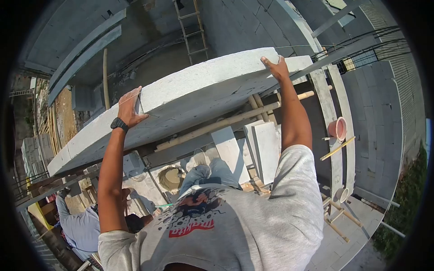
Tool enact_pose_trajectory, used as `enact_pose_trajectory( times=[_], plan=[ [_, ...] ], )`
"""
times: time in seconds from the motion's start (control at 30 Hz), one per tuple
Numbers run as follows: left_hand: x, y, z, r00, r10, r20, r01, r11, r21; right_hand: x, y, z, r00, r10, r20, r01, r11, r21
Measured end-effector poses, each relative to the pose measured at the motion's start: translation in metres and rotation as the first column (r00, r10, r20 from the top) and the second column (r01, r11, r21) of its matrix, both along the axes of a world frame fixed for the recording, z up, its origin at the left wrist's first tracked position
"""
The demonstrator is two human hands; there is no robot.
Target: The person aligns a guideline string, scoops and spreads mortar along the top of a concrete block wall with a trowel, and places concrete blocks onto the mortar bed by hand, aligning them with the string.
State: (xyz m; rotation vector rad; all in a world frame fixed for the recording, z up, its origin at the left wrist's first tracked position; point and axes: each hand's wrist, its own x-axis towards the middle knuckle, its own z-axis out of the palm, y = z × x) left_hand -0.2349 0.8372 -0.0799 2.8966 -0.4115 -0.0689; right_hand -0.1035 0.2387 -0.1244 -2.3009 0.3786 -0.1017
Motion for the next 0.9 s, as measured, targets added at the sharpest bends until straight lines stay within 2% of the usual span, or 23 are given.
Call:
enact_pose_trajectory(
  times=[0.07,0.2,0.43,0.53,0.83,0.9],
  plan=[
    [-0.001,0.001,-0.004,1.0,-0.011,0.017,0.011,0.999,-0.049,-0.002,0.004,0.006,1.0,0.002,0.006,-0.002,0.992,0.128],
    [0.0,0.004,-0.008,0.998,-0.039,0.049,0.043,0.996,-0.075,0.018,-0.02,-0.028,0.999,-0.031,0.035,0.028,0.996,0.083],
    [0.001,0.0,-0.005,0.994,-0.069,0.081,0.076,0.994,-0.084,0.013,-0.013,-0.015,1.0,-0.026,0.018,0.024,0.996,0.09],
    [0.002,-0.002,-0.004,0.995,-0.071,0.065,0.076,0.994,-0.081,0.013,-0.009,-0.02,0.995,-0.091,0.049,0.091,0.996,0.0],
    [0.005,0.004,-0.014,0.987,-0.126,0.102,0.137,0.984,-0.113,0.003,0.0,0.002,0.997,-0.072,0.018,0.071,0.995,0.065],
    [0.004,0.005,-0.016,0.987,-0.129,0.099,0.14,0.983,-0.115,0.004,-0.003,-0.008,0.994,-0.096,0.052,0.095,0.995,0.029]
  ],
)
